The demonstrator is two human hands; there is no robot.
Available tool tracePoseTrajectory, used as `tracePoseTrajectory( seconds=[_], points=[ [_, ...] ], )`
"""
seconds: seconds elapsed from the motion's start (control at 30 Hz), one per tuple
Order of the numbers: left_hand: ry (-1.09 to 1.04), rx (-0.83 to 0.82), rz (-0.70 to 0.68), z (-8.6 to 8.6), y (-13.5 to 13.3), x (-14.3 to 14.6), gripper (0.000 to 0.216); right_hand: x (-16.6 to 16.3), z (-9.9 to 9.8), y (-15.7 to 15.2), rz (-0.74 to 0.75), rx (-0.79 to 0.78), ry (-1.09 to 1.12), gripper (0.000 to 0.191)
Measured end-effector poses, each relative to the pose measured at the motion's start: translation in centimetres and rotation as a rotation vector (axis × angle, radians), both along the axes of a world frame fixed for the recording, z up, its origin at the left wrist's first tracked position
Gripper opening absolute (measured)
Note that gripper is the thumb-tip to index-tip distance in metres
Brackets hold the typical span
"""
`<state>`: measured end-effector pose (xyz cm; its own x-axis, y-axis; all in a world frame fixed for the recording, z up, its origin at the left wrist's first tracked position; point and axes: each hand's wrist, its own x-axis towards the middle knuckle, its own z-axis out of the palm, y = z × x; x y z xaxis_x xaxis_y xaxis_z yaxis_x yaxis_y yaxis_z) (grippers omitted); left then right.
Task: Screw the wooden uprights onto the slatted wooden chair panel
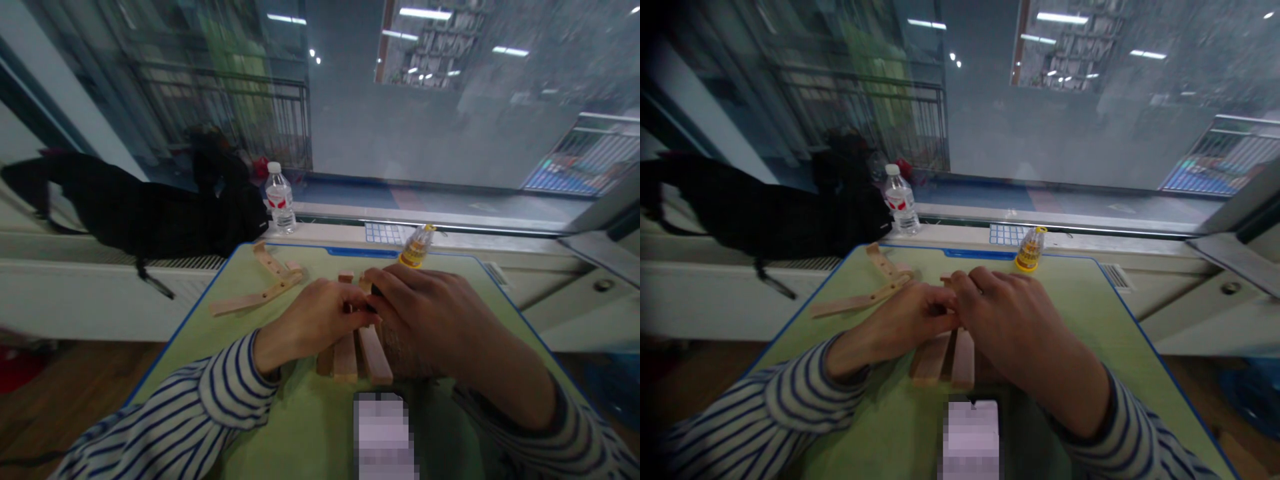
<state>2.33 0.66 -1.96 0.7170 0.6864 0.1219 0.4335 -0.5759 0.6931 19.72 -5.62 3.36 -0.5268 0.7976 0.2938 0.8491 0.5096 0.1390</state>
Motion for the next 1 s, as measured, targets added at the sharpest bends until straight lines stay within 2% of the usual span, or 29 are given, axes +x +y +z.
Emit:
tracePoseTrajectory(
  seconds=[0.23,0.47,1.0],
  points=[
    [0.03,0.001,0.001,-0.03,0.11,-0.1,0.024,0.8,-0.15,0.16,0.085,-0.02,0.099,0.038],
    [0.033,0.016,-0.008,-0.31,0.14,-0.16,0.026,0.38,0.29,0.17,0.097,-0.136,0.148,0.02],
    [0.037,-0.003,-0.088,0.35,0.21,-0.32,0.019,0.46,0.23,0.01,0.055,-0.11,0.089,0.025]
  ],
)
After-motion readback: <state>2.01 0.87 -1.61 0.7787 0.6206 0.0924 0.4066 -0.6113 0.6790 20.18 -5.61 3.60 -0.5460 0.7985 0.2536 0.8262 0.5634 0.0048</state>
